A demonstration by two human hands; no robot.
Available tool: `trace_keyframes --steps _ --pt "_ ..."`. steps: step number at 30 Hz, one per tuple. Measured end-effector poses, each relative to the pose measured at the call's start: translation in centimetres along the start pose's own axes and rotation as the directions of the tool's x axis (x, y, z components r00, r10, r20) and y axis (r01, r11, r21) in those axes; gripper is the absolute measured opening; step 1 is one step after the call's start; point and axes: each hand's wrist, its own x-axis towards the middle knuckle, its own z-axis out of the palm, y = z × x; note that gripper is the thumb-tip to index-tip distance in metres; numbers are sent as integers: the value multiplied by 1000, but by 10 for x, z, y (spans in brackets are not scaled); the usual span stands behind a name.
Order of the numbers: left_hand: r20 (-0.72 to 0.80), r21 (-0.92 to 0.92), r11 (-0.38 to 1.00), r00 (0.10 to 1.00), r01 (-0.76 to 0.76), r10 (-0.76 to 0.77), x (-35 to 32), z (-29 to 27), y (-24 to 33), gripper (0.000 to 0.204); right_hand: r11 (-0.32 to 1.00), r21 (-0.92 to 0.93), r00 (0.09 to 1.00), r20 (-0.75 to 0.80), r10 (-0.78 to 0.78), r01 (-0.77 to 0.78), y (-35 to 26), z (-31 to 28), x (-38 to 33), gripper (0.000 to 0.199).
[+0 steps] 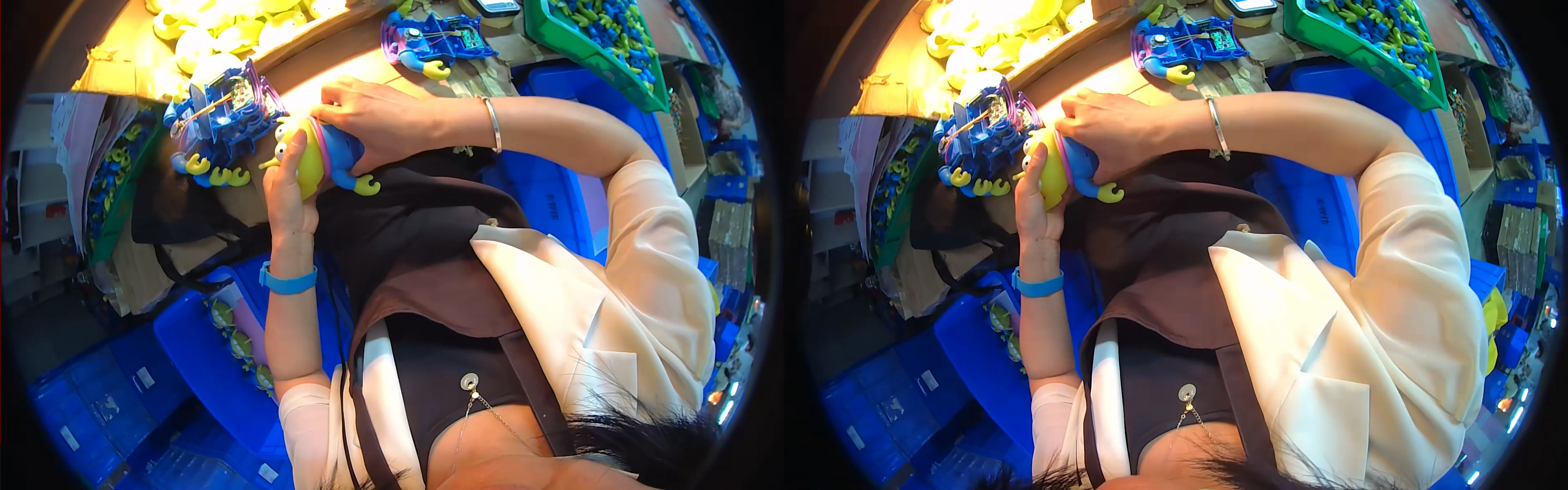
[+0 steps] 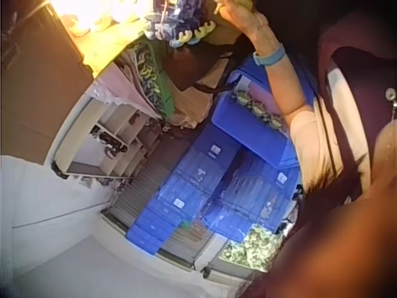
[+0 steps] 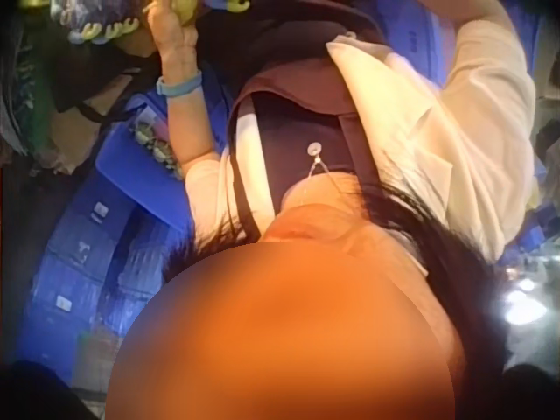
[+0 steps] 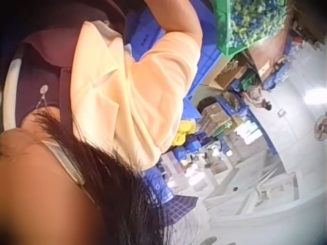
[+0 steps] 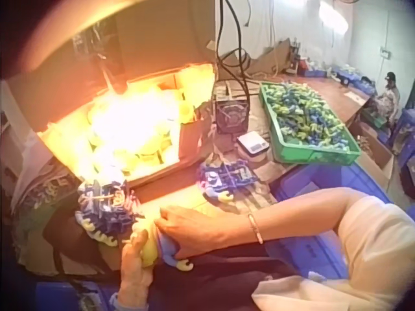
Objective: The recorder is assembling small plastic alien toy figures by snapping parts together at a factory workbench.
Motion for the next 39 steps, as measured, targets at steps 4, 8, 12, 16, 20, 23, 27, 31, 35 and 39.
trace_keyframes --steps 4,8,12,16,20,23,27,31,35,39 --pt "-18 3 1000 1000 -7 7 2 -2 -1 48 993 -46 976 186 112 -105 -7 -6 10 71" --pt "30 14 1000 999 17 -17 9 -13 -8 48 997 61 983 177 37 -49 2 -11 11 66" --pt "32 66 998 999 14 -16 8 -8 -7 51 988 115 969 237 73 -103 3 -18 14 65" --pt "-52 -2 1000 999 -7 7 10 0 -3 51 993 -117 998 63 -24 31 -7 -13 13 69" --pt "-80 -27 999 996 32 -34 4 9 6 51 1000 0 981 195 25 -26 9 -26 19 76" --pt "-60 103 995 998 -5 11 7 0 7 53 985 172 996 83 17 -31 22 -23 9 81" --pt "-94 140 985 989 -104 117 8 5 6 54 989 138 997 -63 -40 48 27 -13 4 81" --pt "-111 113 991 990 -70 83 11 4 4 55 973 227 998 -40 46 -36 24 -12 7 83" --pt "-99 164 983 990 -84 101 12 0 -2 59 978 201 997 62 46 -57 24 -13 13 86" --pt "-125 173 973 977 -151 173 9 7 1 63 984 170 996 84 35 -49 34 -11 10 88"
